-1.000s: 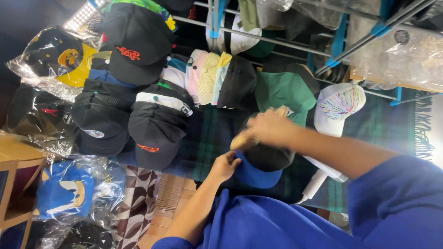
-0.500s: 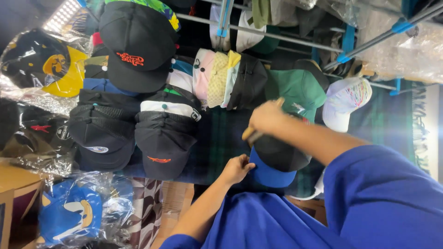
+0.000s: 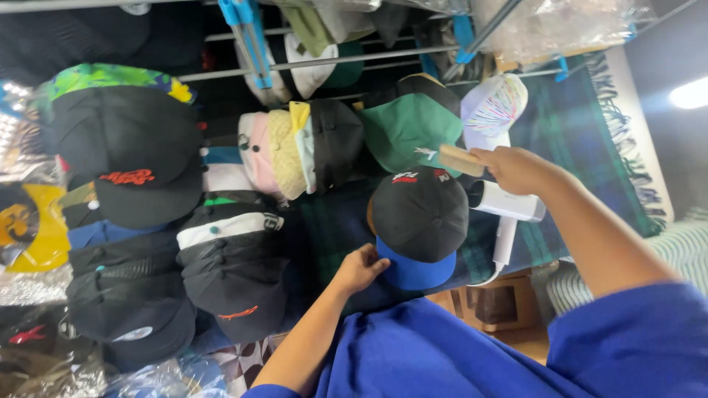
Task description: Cleaning and shaping various baseball caps using a brush and a hair dryer on a wooden head form.
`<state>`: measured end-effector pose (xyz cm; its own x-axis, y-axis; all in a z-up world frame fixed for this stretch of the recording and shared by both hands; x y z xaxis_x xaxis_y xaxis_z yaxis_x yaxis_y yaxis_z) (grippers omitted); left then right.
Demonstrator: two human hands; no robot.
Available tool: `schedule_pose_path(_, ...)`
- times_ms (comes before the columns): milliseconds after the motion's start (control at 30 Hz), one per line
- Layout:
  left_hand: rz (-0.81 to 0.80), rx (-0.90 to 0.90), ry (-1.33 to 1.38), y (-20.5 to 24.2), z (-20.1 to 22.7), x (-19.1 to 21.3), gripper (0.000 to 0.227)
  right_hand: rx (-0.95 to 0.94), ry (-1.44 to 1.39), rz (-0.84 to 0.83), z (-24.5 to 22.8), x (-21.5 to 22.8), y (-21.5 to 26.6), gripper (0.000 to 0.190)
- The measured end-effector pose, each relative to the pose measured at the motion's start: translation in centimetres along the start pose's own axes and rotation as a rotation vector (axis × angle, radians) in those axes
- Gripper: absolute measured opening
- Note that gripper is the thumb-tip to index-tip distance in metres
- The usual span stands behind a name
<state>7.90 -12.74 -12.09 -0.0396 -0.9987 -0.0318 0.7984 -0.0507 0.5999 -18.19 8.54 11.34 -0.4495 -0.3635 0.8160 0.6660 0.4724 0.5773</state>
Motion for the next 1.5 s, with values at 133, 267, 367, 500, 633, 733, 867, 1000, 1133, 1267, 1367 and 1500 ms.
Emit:
schedule_pose_path(133, 0.231, -0.075, 0.210, -0.4, 4.1, 2.1, 0.036, 0.046, -0.582, 0.358, -3.3, -3.0, 6.9, 0.059)
schedule_pose_path(267, 0.389, -0.187, 0.255, -0.7, 11.3, 3.6, 0.033, 0.373, -0.374, 0.774, -3.1, -9.1, 6.5, 0.015)
schedule_pose_path(367, 0.391, -0.273, 0.207, 0.1, 16.8, 2.2, 0.033, 0.115, -0.210, 0.734, 0.7, -13.5, 2.2, 0.021)
schedule_pose_path(500, 0.348, -0.408, -0.060, -2.6, 18.7, -0.2, 0.033, -0.108, -0.409, 0.388, 3.2, -15.8, -2.5, 0.051)
schedule_pose_path(633, 0.393, -0.328, -0.170, -2.7, 18.7, -2.3, 0.042, -0.145, -0.467, 0.181, 4.2, -15.2, -2.3, 0.050)
schedule_pose_path(733, 0.447, -0.323, -0.136, -2.5, 18.9, -2.3, 0.043, -0.115, -0.601, 0.107, 3.9, -11.4, 0.0, 0.047)
schedule_pose_path(867, 0.556, -0.444, -0.106, -2.3, 17.7, -3.0, 0.033, 0.033, -0.650, 0.459, 0.9, -9.9, 2.2, 0.041)
schedule_pose_path(1000, 0.596, -0.520, -0.039, -1.8, 18.1, -3.5, 0.030, 0.051, -1.003, 0.569, -0.1, -14.6, 0.4, 0.045)
schedule_pose_path(1133, 0.625, -0.536, -0.027, -2.3, 17.2, -3.6, 0.029, -0.068, -1.054, 0.402, 3.3, -28.0, -1.8, 0.049)
schedule_pose_path(1267, 0.647, -0.515, 0.005, -2.4, 17.8, -3.8, 0.028, -0.119, -0.897, 0.199, 6.4, -28.7, -0.2, 0.049)
schedule_pose_path(1367, 0.671, -0.491, 0.019, -1.5, 18.1, -4.3, 0.027, -0.030, -0.858, 0.379, 5.5, -20.4, 2.8, 0.048)
schedule_pose_path(1500, 0.673, -0.466, -0.012, -1.8, 18.0, -4.3, 0.029, 0.410, -0.390, 0.734, 2.4, -13.7, 3.4, 0.035)
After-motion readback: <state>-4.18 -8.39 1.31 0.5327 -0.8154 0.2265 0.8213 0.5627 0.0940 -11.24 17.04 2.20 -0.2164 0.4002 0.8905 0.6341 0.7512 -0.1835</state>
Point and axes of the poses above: each hand's wrist, its own y-axis away from the middle knuckle, its own x-axis out of the back of the hand, z = x × y, the point moved 1 cm from there along -y, towards the middle knuckle, and after that the axes turned 15 degrees about y, right-handed, at the moved point
